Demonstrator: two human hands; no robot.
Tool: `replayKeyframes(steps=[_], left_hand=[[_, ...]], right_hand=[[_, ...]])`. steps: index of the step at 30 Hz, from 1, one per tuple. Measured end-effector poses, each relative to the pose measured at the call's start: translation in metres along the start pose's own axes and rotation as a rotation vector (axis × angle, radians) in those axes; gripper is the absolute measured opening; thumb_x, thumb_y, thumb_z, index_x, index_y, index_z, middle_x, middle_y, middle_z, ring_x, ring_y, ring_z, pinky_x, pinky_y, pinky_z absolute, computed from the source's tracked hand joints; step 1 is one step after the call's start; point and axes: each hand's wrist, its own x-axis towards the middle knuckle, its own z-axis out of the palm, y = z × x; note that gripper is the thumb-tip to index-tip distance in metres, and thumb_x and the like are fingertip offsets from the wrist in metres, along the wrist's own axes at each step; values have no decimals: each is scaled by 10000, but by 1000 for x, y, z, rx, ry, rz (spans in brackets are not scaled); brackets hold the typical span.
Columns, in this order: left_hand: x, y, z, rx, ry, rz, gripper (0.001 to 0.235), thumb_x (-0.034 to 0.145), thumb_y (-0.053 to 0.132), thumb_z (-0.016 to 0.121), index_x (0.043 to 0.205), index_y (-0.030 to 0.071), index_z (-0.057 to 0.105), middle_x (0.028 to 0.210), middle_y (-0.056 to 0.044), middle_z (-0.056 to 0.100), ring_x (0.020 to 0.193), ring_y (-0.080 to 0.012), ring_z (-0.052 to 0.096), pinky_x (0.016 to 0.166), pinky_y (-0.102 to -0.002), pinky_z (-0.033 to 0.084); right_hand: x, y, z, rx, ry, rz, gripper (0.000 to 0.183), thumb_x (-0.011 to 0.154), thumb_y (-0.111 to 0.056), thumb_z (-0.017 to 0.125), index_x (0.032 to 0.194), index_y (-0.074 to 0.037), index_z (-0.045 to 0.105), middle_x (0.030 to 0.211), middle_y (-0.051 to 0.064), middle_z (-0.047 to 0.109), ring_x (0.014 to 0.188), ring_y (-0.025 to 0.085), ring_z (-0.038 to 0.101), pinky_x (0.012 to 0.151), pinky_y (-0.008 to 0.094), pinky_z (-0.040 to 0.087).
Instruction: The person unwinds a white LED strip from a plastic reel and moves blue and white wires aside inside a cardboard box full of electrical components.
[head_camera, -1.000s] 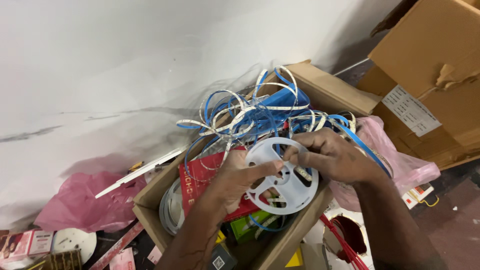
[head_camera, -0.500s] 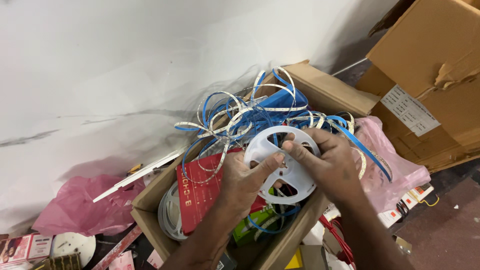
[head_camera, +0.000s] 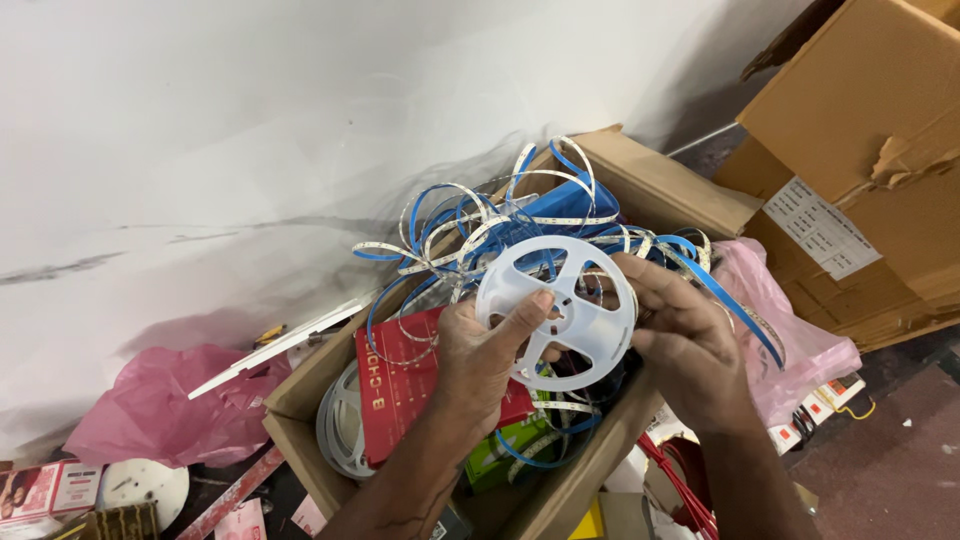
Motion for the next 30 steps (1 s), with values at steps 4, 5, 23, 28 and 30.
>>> replayKeyframes(steps=[4, 5, 23, 28, 30], left_hand=[[2, 1, 3, -29, 14, 17, 318, 864, 209, 794, 1052, -35, 719, 862, -104, 759, 629, -125, 687, 558, -259, 578], [3, 1, 3, -30, 25, 5, 323, 858, 218, 796, 1048, -32, 717, 864, -104, 761, 634, -127, 694, 563, -262, 585], [1, -9, 7, -18, 2, -33, 364, 864, 267, 800, 1060, -30, 726, 898, -119, 768, 681, -137, 709, 607, -265, 598], [-3, -11, 10, 24, -50, -56, 415, 889, 324, 765, 1101, -31, 726, 941, -103, 765, 759, -136, 710, 691, -286, 598], [-3, -9, 11, 55, -110, -51, 495, 931, 333, 749, 1197, -82, 702, 1015, -118, 746, 862, -139, 698, 778, -305, 582]], right_hand=[[-4, 10, -7, -61, 35, -88, 540, 888, 53, 586, 1414, 103, 478, 1334, 212, 643, 1226, 250, 634, 1066, 382, 503], [-6, 15, -8, -89, 91, -101, 496, 914, 50, 627, 1389, 111, 501, 1281, 206, 665, 1175, 243, 653, 1027, 374, 520], [-6, 12, 6, -483, 270, -174, 330, 837, 11, 747, 1167, 25, 727, 1052, 83, 742, 917, 142, 691, 837, 260, 561], [-9, 22, 12, -757, 395, -280, 190, 867, -4, 729, 1051, 11, 775, 959, 50, 735, 853, 123, 670, 781, 225, 522], [-11, 25, 12, -775, 415, -292, 172, 905, -13, 717, 1063, 23, 774, 903, 38, 731, 807, 115, 664, 747, 220, 509]])
